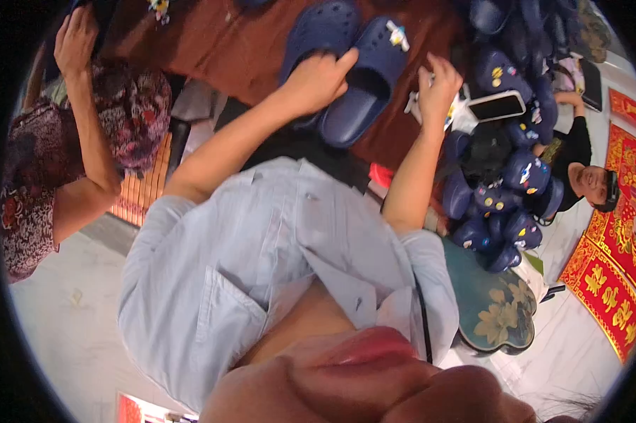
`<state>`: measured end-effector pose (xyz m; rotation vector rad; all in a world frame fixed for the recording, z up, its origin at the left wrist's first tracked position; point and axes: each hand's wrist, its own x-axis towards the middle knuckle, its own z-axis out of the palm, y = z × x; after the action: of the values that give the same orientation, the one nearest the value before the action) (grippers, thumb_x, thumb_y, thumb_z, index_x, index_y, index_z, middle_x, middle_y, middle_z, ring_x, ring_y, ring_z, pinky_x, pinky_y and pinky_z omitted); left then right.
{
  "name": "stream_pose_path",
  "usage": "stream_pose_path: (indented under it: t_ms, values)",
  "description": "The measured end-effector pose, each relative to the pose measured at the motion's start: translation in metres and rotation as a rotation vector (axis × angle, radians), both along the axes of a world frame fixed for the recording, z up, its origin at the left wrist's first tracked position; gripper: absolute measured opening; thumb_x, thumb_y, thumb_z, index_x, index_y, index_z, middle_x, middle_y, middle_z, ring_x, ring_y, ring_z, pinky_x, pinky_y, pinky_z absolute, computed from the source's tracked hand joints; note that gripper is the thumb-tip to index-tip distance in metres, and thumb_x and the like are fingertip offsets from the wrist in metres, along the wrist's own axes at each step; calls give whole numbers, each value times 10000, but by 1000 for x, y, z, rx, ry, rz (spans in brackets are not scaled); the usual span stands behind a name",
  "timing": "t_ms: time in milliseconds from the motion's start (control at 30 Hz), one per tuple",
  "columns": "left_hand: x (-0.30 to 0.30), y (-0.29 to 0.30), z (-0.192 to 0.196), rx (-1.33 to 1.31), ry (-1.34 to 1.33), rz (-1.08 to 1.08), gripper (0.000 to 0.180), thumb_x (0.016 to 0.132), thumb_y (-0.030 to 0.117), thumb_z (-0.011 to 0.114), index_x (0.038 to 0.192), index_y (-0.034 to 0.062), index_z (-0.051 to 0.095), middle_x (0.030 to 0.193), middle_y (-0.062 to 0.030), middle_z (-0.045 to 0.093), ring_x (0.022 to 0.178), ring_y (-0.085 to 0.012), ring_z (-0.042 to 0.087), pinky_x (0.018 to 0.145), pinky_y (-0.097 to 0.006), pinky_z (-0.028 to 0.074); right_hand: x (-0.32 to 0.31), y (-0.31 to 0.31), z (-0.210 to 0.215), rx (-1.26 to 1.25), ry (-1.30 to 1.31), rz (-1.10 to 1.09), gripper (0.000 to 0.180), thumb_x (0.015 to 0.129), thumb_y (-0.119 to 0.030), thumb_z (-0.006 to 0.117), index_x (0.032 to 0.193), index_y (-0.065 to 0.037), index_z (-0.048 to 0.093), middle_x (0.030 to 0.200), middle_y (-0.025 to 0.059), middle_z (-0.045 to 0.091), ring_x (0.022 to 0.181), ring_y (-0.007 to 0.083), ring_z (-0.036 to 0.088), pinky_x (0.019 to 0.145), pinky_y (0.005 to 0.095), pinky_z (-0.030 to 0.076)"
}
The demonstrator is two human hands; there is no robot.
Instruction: Adding decorative charms into the holes of blue rubber clogs.
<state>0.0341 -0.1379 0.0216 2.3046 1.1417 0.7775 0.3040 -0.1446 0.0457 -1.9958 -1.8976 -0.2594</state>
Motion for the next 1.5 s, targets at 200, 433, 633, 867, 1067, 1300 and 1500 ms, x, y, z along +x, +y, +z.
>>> stream_pose_path:
  t_ms: [200, 433, 633, 867, 1067, 1300, 1500]
  values:
    - [-1, 2, -1, 22, -49, -1, 599, 808, 111, 650, 1375, 32, 473, 822, -266, 600, 802, -444, 602, 703, -507, 495, -45, 23, 7, 60, 91, 240, 501, 735, 103, 590, 1189, -85, 688, 1224, 174, 568, 1158, 387, 475, 1020, 454, 398]
    - [1, -4, 3, -8, -38, -18, 618, 805, 111, 651, 1386, 21, 461, 873, -271, 606, 816, -447, 601, 731, -503, 494, -52, 28, 10, 12, -61, 224, 339, 836, -8, 597, 1144, -78, 721, 1091, 139, 605, 1095, 350, 517, 907, 434, 445]
    - [-4, -1, 6, -73, -10, 8, 627, 802, 123, 666, 1382, 19, 452, 868, -254, 632, 787, -419, 631, 734, -491, 507, -60, 39, 5, 43, -22, 329, 248, 842, 3, 595, 1061, -10, 711, 1019, 159, 627, 1006, 367, 551, 877, 434, 472]
    - [-3, -5, 3, -7, 22, 28, 623, 839, 128, 657, 1421, 114, 436, 937, -248, 614, 865, -417, 608, 768, -487, 505, -2, -7, -1, 151, 248, 72, 399, 814, 28, 604, 1192, -70, 689, 1083, 154, 620, 1029, 353, 556, 926, 428, 446]
    - [-19, -17, 29, -42, -96, -29, 627, 891, 136, 655, 1465, 138, 401, 1095, -223, 602, 1020, -401, 573, 898, -453, 477, 50, -40, -8, 68, 229, -92, 297, 785, -54, 701, 1080, -34, 724, 1045, 161, 655, 1002, 347, 583, 927, 432, 442]
    - [-45, -36, 53, 32, -215, 25, 359, 850, 15, 659, 1206, 60, 646, 1171, -170, 634, 1054, -348, 619, 901, -402, 503, 29, -22, -10, 75, 52, -66, 386, 727, -133, 801, 1103, -88, 729, 1119, 117, 651, 1081, 325, 541, 928, 430, 437]
    - [-56, -35, 53, 23, -322, 57, 291, 854, -18, 642, 1140, 30, 673, 1112, -157, 673, 1019, -304, 651, 880, -382, 515, 23, -5, -21, 6, -138, -117, 223, 835, -188, 668, 1023, -89, 736, 1065, 96, 684, 1069, 312, 560, 889, 435, 442]
